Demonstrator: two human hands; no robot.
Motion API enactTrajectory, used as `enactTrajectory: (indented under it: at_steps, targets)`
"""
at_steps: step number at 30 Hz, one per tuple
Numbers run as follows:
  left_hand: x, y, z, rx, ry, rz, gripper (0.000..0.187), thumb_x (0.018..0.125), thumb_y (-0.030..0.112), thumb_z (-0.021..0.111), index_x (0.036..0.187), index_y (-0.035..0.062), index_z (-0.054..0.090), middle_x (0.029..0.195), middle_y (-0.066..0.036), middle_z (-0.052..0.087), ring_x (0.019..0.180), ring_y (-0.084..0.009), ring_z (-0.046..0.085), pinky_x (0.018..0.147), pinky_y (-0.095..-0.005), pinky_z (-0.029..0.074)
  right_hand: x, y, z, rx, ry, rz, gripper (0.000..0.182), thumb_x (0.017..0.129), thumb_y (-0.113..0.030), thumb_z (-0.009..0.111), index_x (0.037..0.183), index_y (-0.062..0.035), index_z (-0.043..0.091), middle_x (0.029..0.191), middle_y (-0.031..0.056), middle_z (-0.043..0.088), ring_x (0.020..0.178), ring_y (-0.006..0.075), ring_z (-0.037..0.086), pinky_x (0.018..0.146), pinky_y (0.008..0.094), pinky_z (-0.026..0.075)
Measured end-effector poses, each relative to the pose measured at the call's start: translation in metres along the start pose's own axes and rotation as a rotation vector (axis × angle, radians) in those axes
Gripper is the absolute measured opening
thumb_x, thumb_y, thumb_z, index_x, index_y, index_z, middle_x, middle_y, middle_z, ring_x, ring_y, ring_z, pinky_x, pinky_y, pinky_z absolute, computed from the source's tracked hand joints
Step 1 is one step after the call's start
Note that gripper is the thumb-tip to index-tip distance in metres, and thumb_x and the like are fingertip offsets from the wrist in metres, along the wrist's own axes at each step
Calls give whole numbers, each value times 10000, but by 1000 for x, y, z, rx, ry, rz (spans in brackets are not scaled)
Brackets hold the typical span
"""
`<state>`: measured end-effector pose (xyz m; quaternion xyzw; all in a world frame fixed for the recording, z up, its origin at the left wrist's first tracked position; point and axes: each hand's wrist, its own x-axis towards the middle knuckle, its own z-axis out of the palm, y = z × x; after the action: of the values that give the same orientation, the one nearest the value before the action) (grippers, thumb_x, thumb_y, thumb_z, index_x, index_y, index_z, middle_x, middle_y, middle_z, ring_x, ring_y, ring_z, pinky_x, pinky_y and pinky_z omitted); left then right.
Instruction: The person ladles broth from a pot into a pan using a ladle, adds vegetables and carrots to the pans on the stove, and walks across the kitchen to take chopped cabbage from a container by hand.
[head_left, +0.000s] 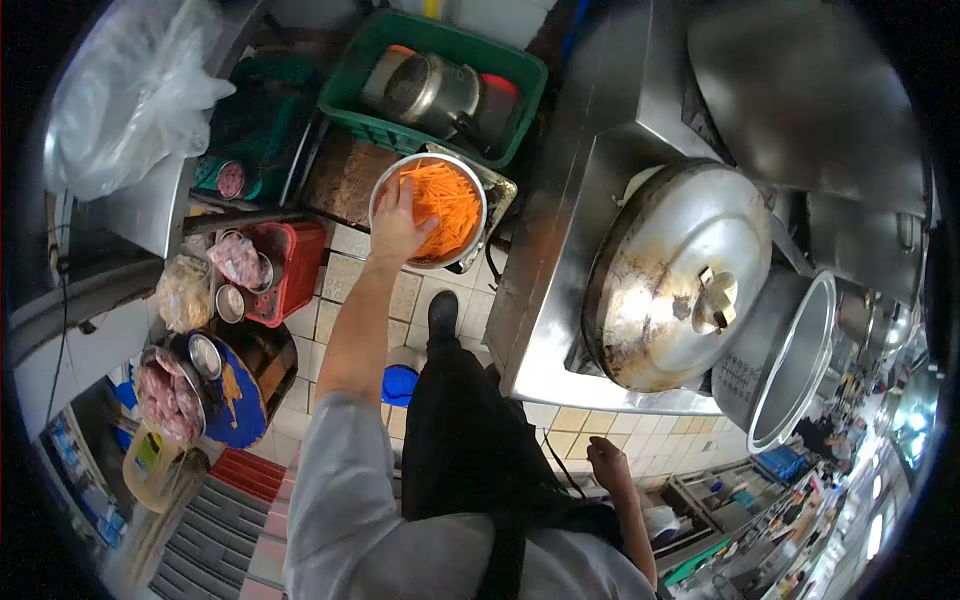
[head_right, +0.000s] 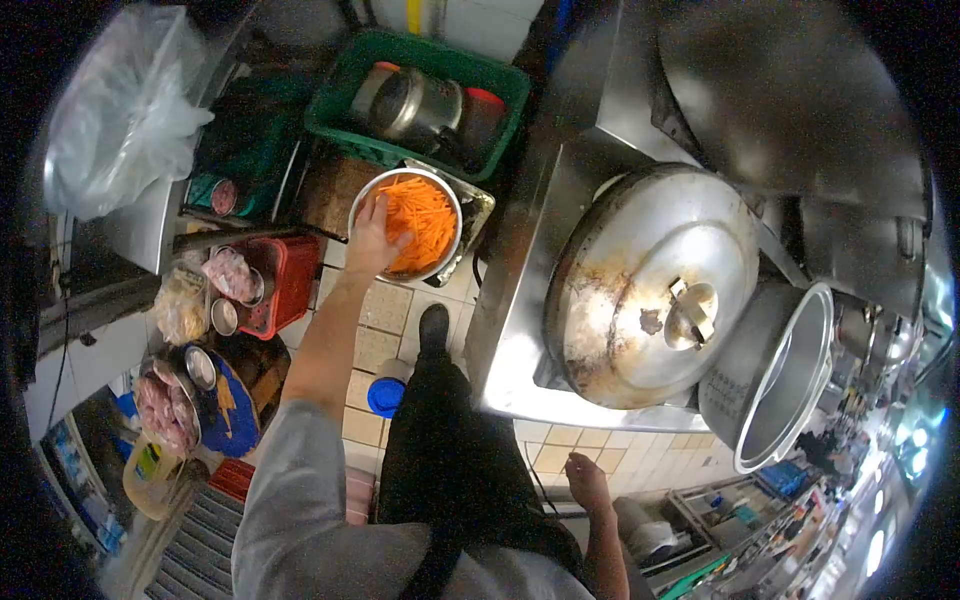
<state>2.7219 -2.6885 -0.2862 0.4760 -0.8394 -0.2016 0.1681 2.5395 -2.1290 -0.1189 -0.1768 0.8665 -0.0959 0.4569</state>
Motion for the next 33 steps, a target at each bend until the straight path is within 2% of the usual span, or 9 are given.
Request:
enactTrajectory:
  at_steps: [1,3,6,12,15,21,28,31,33]
  targets:
    - [4,-1,8,2,-12,9,609,863,258,717,1380,33,487,1400,-196,517,1236,-397,525,979,-468,497,-2,6,3,11,-1,11,361,960,-220,610,1201,46,639,942,185,729,854,229,726,753,341,571]
    - [9,-6,20,60,-345,-88,733,837,319,747,1446,58,434,1447,-198,473,1286,-382,488,1059,-455,439,-8,8,5,-62,-86,92,370,983,-269,576,1221,8,634,1105,239,700,1013,363,698,875,413,550]
    - [6,-10,20,70,-571,-115,840,817,384,761,1499,84,373,1496,-206,414,1313,-374,464,1103,-461,390,-19,0,10,-24,-74,106,364,971,-252,581,1224,5,634,1111,237,700,1019,364,696,872,416,553]
    - [-2,5,21,177,-147,39,648,885,338,686,1434,92,445,1380,-181,519,1233,-388,527,1036,-475,455,-6,-11,18,-4,-46,3,347,957,-203,597,1222,18,635,1095,239,703,982,337,706,832,401,557]
    - [3,6,21,218,-374,25,570,920,302,631,1418,88,455,1257,-141,563,1163,-317,563,945,-470,506,1,-15,15,9,17,-37,340,958,-202,606,1206,30,633,1016,233,712,898,293,710,782,382,557]
    - [2,-20,34,287,-266,133,334,901,218,598,1198,81,534,1051,-121,618,993,-317,645,794,-426,566,15,-32,24,18,37,-96,303,960,-166,612,1191,30,635,1019,239,708,953,288,710,793,367,557]
    - [29,-11,-9,101,-474,164,281,935,203,583,1155,34,537,1100,-198,645,956,-346,682,769,-441,568,11,-51,40,95,-3,-39,334,957,-175,618,1208,43,638,1071,211,712,954,278,709,806,357,561]
    - [43,-10,-17,30,-683,104,351,962,222,600,1222,-5,537,1125,-255,642,933,-364,679,738,-477,553,7,-51,46,102,17,-66,312,961,-170,614,1181,48,639,1056,227,709,940,302,705,805,386,559]
    - [48,-5,-27,-344,-840,-408,394,970,252,615,1249,-19,549,1121,-225,666,957,-312,679,722,-450,558,3,-47,50,116,21,-34,307,957,-165,615,1175,49,643,1048,227,711,948,305,707,810,387,560]
